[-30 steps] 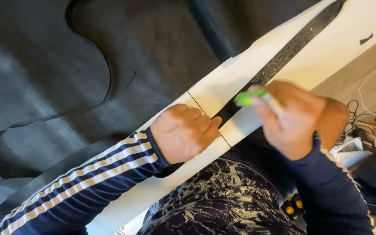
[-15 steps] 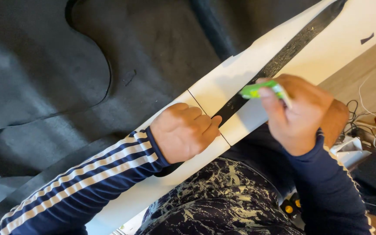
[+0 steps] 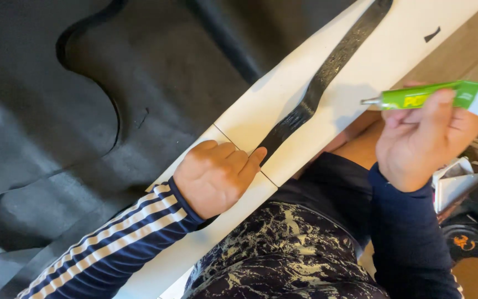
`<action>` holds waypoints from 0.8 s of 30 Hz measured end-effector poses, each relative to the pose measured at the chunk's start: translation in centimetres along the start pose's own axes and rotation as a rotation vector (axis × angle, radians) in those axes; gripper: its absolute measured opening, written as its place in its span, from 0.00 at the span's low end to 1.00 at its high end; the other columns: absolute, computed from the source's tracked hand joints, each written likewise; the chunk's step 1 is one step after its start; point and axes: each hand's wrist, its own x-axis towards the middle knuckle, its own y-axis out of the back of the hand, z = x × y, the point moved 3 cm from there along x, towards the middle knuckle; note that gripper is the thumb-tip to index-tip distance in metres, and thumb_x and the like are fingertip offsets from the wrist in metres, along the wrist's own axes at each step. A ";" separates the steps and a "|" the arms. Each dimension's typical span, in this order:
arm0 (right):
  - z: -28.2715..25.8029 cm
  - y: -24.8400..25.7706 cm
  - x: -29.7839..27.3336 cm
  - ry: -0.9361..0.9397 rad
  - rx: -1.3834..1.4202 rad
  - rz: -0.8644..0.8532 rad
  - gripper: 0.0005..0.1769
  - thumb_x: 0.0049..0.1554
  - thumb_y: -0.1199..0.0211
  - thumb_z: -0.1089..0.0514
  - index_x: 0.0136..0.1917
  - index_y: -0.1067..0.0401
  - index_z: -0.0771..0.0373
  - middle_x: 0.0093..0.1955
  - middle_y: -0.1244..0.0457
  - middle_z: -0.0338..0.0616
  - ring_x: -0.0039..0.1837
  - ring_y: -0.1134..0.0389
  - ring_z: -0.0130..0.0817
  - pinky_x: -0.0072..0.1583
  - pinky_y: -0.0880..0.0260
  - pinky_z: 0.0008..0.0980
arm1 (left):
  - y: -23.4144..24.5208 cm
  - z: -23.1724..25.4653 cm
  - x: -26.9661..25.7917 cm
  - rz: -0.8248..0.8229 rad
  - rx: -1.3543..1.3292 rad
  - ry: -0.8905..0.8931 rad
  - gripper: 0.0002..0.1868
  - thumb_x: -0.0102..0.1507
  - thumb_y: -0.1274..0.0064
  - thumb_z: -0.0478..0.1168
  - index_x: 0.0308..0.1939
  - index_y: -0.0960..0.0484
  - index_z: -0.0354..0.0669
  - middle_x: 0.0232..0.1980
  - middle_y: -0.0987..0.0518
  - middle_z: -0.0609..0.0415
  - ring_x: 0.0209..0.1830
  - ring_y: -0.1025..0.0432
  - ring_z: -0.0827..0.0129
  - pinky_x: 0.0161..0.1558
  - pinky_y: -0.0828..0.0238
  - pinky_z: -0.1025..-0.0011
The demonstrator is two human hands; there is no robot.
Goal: Applying glue to a leather strip and folding the edges to create a finished strap
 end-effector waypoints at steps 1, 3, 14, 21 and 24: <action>0.0 -0.2 -0.2 0.000 0.001 0.006 0.13 0.70 0.39 0.51 0.56 0.39 0.60 0.46 0.36 0.62 0.34 0.40 0.42 0.35 0.40 0.36 | 0.1 0.1 0.1 -0.003 0.000 -0.006 0.13 0.69 0.48 0.44 0.54 0.15 0.45 0.25 0.28 0.63 0.24 0.33 0.66 0.24 0.42 0.63; 0.3 -0.9 -0.6 -0.084 0.053 -0.057 0.17 0.66 0.35 0.47 0.52 0.37 0.60 0.44 0.36 0.57 0.32 0.40 0.38 0.34 0.40 0.32 | 0.4 0.3 0.3 0.012 0.008 0.013 0.14 0.69 0.48 0.42 0.55 0.15 0.42 0.25 0.29 0.61 0.23 0.34 0.66 0.23 0.41 0.63; 2.3 -2.6 -2.1 -0.341 0.266 -0.034 0.13 0.62 0.34 0.51 0.49 0.31 0.61 0.45 0.32 0.56 0.35 0.34 0.31 0.34 0.38 0.23 | 7.9 -1.3 5.4 -0.052 -0.063 0.059 0.09 0.72 0.50 0.47 0.46 0.20 0.47 0.27 0.30 0.58 0.20 0.33 0.58 0.19 0.39 0.58; 0.4 -4.9 -2.4 -0.183 0.174 -0.231 0.17 0.64 0.40 0.53 0.46 0.26 0.71 0.41 0.31 0.48 0.31 0.41 0.25 0.34 0.41 0.21 | 4.0 -8.2 24.9 -0.080 0.024 0.156 0.13 0.62 0.39 0.55 0.43 0.11 0.56 0.40 0.15 0.52 0.38 0.22 0.45 0.30 0.29 0.44; -1.5 -4.0 -2.0 -0.093 0.006 -0.310 0.22 0.65 0.44 0.45 0.45 0.23 0.67 0.26 0.41 0.35 0.30 0.42 0.22 0.36 0.40 0.22 | -0.9 -8.5 33.1 -0.255 0.007 0.341 0.17 0.62 0.40 0.62 0.33 0.10 0.57 0.39 0.14 0.50 0.43 0.21 0.46 0.42 0.25 0.47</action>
